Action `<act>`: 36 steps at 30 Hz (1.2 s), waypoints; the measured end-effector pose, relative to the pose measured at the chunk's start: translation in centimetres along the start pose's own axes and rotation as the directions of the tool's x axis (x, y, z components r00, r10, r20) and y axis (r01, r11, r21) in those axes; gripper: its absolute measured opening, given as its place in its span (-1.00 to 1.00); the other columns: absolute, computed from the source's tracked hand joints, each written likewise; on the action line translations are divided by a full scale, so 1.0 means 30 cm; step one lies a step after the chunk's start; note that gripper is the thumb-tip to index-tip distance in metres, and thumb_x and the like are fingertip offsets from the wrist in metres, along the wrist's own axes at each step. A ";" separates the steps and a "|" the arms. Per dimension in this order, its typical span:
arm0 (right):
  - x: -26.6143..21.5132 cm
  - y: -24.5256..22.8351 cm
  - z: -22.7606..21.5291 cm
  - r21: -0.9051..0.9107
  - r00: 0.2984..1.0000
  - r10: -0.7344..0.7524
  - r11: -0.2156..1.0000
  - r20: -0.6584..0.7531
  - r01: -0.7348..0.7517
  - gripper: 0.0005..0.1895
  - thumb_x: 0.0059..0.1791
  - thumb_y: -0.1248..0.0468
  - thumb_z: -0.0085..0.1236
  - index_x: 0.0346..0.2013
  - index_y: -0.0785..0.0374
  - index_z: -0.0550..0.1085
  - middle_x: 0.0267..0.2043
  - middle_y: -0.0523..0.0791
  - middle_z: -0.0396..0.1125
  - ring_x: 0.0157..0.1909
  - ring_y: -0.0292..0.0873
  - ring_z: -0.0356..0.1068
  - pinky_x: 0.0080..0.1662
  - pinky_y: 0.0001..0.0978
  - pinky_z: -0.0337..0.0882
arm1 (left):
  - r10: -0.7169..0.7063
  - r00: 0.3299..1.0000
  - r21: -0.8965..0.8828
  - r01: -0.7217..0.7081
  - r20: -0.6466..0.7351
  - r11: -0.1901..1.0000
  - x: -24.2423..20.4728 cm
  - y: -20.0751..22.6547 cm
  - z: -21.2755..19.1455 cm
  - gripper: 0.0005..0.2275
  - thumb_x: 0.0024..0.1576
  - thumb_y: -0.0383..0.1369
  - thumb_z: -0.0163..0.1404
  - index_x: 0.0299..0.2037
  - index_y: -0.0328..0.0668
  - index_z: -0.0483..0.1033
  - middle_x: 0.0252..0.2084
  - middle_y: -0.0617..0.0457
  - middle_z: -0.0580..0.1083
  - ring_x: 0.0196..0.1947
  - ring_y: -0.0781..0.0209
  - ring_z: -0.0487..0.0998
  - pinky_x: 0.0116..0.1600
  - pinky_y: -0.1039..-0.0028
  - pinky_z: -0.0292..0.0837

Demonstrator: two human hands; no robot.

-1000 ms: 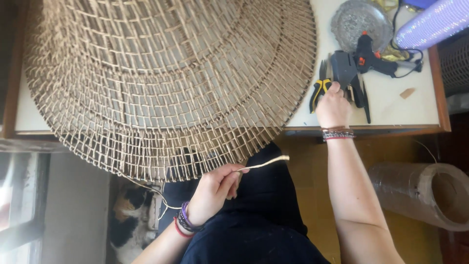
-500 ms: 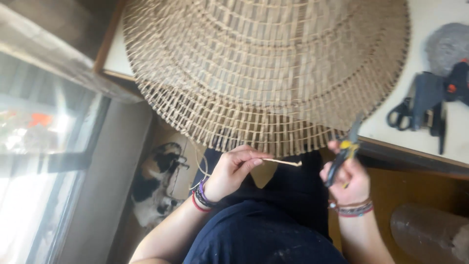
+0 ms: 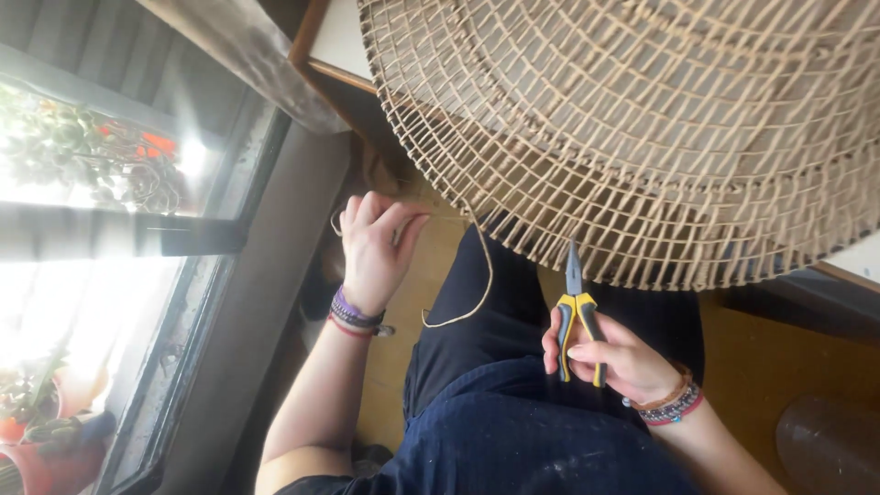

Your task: Weaving a rattan strand into a large circular structure and trimming excess ends with pliers

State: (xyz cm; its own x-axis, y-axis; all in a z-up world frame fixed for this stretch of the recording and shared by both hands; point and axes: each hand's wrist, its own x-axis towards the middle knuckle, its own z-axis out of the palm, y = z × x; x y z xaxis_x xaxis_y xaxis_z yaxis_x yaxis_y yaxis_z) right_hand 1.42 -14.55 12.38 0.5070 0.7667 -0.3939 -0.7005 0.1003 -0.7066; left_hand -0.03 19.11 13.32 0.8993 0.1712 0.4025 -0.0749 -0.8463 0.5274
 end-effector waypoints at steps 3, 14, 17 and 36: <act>0.057 0.051 -0.005 -0.015 0.999 0.031 0.999 -0.016 -0.031 -0.58 -0.17 0.46 0.02 -0.03 0.56 0.35 -0.35 0.18 0.39 -0.41 0.00 0.49 -0.63 -0.57 0.18 | 0.182 0.983 0.018 -0.182 0.028 0.983 0.062 -0.031 0.013 -0.90 0.25 -0.17 0.12 -0.27 0.14 0.60 -0.33 0.22 0.27 -0.21 0.16 0.33 -0.12 0.39 0.20; 0.182 0.053 0.100 0.045 0.981 0.195 0.980 0.011 -0.196 -0.41 -0.27 0.38 -0.11 0.04 0.54 0.36 -0.18 0.23 0.40 -0.14 0.25 0.53 -0.41 -0.08 0.63 | 0.628 0.778 0.068 -0.627 0.011 0.776 0.240 -0.026 0.057 -0.83 0.27 -0.31 0.09 -0.40 0.00 0.51 -0.36 0.12 0.27 -0.24 0.07 0.33 -0.15 0.33 0.17; 0.204 0.047 0.112 0.066 0.979 0.204 0.977 -0.020 -0.202 -0.41 -0.27 0.38 -0.12 0.05 0.54 0.37 -0.17 0.22 0.41 -0.14 0.24 0.54 -0.40 -0.05 0.65 | 0.630 0.777 -0.064 -0.629 -0.003 0.775 0.265 -0.071 0.094 -0.84 0.25 -0.32 0.10 -0.41 0.01 0.53 -0.36 0.13 0.25 -0.26 0.07 0.32 -0.17 0.34 0.14; -0.141 -0.047 0.136 -0.815 0.816 0.021 0.029 -0.578 -0.579 -0.80 -0.16 0.24 0.09 -0.26 0.08 0.34 -0.56 -0.23 0.49 -0.62 -0.16 0.51 -0.46 -0.28 0.46 | 0.462 0.839 -0.487 -0.287 0.287 0.825 0.084 0.096 0.164 -0.72 0.28 -0.16 -0.05 0.11 -0.02 0.53 -0.17 0.15 0.49 -0.21 0.20 0.30 0.02 0.43 0.22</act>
State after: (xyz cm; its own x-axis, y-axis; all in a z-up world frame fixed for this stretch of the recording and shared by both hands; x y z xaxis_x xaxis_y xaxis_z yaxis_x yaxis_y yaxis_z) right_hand -1.78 -15.34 17.45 0.6890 0.2607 -0.6762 0.0954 -0.9576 -0.2720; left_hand 4.13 14.63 12.15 0.8439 -0.3917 0.3666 -0.5299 -0.5019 0.6836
